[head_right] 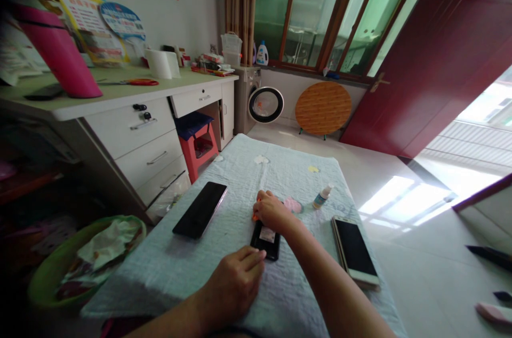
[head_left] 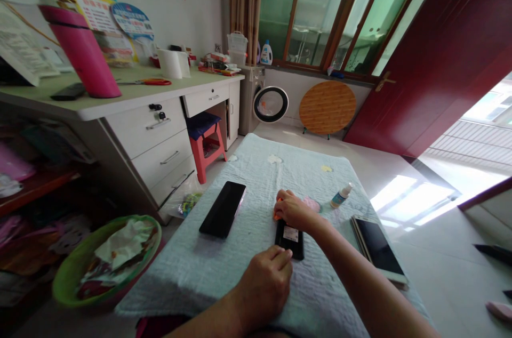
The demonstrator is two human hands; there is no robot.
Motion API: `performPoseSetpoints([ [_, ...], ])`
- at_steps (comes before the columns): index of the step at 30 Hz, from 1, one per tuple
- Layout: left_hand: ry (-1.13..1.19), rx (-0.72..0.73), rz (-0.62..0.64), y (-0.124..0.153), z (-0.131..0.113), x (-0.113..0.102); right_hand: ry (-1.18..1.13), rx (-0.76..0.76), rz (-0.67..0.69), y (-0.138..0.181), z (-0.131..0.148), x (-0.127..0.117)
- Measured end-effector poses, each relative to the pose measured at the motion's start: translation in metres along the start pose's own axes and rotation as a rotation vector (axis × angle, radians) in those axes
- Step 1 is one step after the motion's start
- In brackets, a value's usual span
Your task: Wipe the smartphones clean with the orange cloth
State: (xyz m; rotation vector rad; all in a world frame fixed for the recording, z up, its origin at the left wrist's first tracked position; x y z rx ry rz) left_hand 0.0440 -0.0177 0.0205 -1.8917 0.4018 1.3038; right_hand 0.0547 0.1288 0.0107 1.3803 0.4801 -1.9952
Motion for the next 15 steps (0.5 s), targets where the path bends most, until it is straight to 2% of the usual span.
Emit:
performPoseSetpoints([
  [8,-0.022,-0.002,-0.006,0.0,0.001,0.003,0.06,0.109,-0.012,-0.021,-0.036,-0.013],
  [15,-0.087,-0.009,0.062,-0.009,0.002,0.011,0.05,0.215,-0.06,-0.031,-0.07,-0.019],
])
Point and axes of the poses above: each hand's wrist, its own y-axis away from the middle knuckle, its own x-axis out of the palm, z = x × y, the point moved 10 cm from there along -y, towards the middle knuckle, and after that the axes turned 7 degrees about -y, right-handed, at the moved point
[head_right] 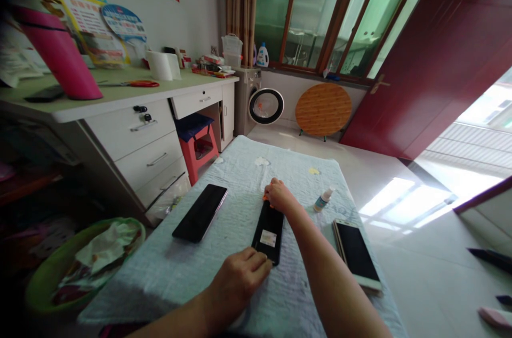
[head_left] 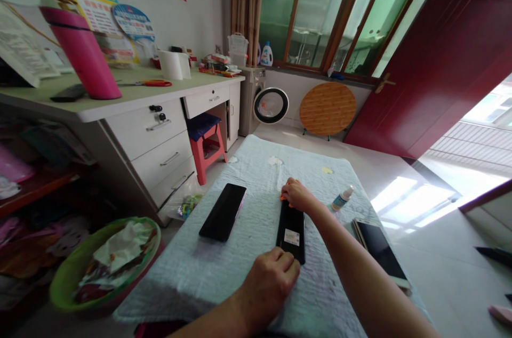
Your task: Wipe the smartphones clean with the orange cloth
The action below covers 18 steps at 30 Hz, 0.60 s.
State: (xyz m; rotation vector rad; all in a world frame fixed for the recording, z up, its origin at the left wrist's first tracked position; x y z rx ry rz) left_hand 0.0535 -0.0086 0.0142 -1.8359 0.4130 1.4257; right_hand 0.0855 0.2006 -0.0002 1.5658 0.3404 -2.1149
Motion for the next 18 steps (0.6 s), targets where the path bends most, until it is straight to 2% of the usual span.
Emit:
performPoseSetpoints([
  [8,0.031,-0.058,0.024,-0.016,0.019,0.001,-0.051,0.05,-0.047,0.015,-0.001,-0.004],
  [14,0.077,-0.105,0.062,-0.016,0.023,0.007,-0.058,0.133,-0.05,0.027,-0.022,-0.005],
  [18,0.092,-0.13,0.055,-0.015,0.023,0.008,-0.062,0.205,-0.088,0.047,-0.033,-0.01],
])
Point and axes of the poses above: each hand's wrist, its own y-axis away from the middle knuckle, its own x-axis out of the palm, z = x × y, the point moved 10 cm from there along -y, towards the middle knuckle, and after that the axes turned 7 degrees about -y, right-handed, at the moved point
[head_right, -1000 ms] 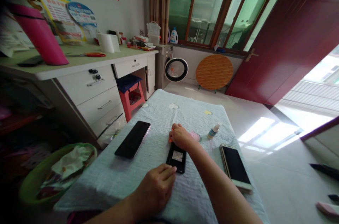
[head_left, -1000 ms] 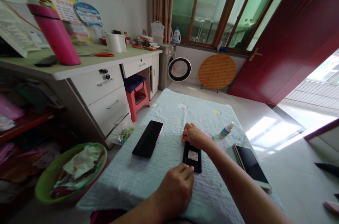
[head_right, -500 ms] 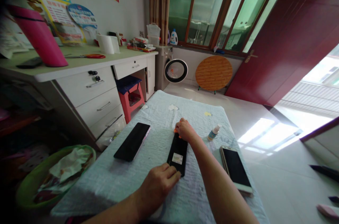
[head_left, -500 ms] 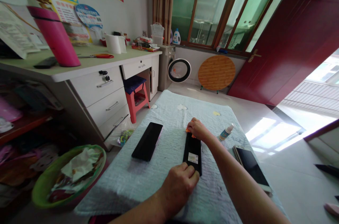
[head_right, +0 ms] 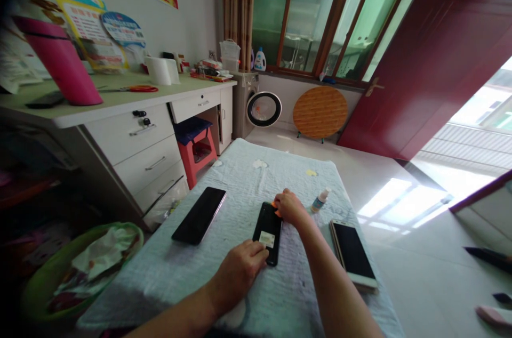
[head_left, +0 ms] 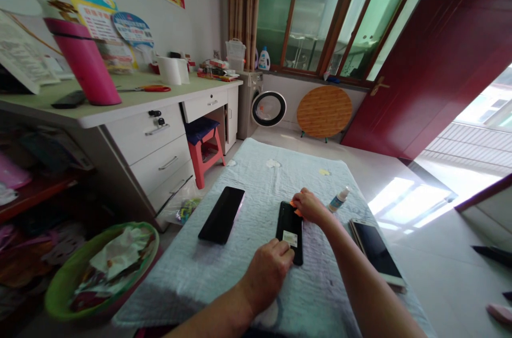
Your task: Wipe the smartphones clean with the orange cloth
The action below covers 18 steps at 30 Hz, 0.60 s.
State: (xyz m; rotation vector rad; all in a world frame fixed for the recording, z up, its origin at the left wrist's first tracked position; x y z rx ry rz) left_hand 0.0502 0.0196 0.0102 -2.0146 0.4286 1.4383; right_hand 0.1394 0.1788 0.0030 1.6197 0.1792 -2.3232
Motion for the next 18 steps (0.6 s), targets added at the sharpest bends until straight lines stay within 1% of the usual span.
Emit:
performPoseSetpoints([
  [4,0.029,0.005,-0.021,0.001,0.001,0.001,-0.001,0.095,-0.086,0.025,-0.01,-0.003],
  [8,0.051,0.0,-0.042,0.002,0.002,-0.001,0.01,0.199,-0.163,0.047,-0.014,0.001],
  [15,0.062,-0.027,-0.115,0.0,0.004,-0.012,-0.055,0.266,-0.201,0.088,-0.001,0.016],
  [18,0.105,-0.022,-0.138,0.0,0.004,-0.013,-0.093,0.247,-0.204,0.107,0.008,0.023],
])
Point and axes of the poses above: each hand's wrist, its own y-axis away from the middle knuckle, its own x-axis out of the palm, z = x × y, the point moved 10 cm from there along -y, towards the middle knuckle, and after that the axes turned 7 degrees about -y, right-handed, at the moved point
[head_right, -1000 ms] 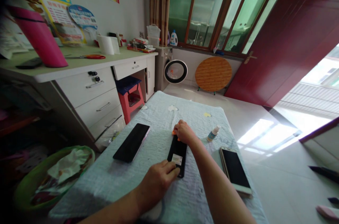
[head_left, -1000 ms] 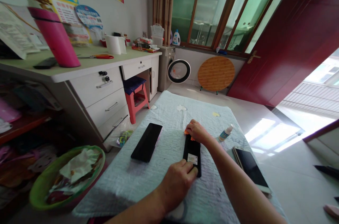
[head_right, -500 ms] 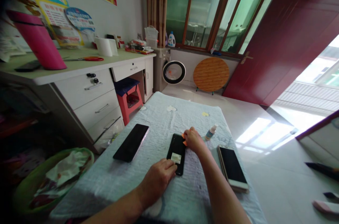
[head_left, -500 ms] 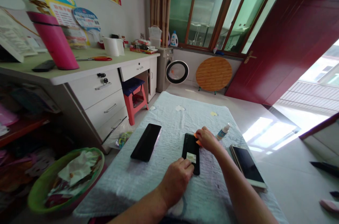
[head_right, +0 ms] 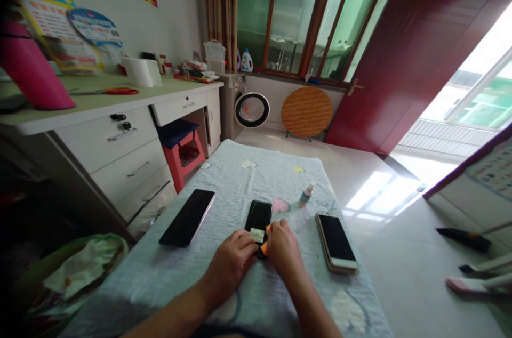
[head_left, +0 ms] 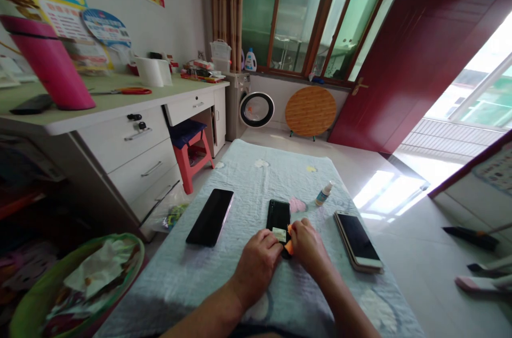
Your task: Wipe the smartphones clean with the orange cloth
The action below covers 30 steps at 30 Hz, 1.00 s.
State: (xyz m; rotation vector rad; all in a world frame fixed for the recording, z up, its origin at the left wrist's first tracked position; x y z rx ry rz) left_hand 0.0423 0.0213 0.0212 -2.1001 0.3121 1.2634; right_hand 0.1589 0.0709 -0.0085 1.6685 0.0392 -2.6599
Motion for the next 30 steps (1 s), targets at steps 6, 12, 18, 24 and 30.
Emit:
performPoseSetpoints([
  [6,0.015,-0.013,0.019,0.001,0.0,0.001,-0.067,-0.023,-0.01,0.038,0.006,0.005],
  [12,-0.001,-0.005,0.008,0.004,0.001,0.002,-0.163,-0.05,0.065,0.059,0.014,0.001],
  [18,-0.024,-0.06,0.069,-0.001,-0.002,0.0,-0.3,-0.112,0.122,0.05,0.014,-0.023],
  [24,-0.281,-0.246,0.077,-0.012,0.008,0.014,-0.362,-0.018,-0.311,0.025,-0.014,-0.047],
  [30,-0.327,-0.243,0.138,-0.012,0.011,0.018,-0.178,-0.128,-0.278,0.018,-0.005,-0.023],
])
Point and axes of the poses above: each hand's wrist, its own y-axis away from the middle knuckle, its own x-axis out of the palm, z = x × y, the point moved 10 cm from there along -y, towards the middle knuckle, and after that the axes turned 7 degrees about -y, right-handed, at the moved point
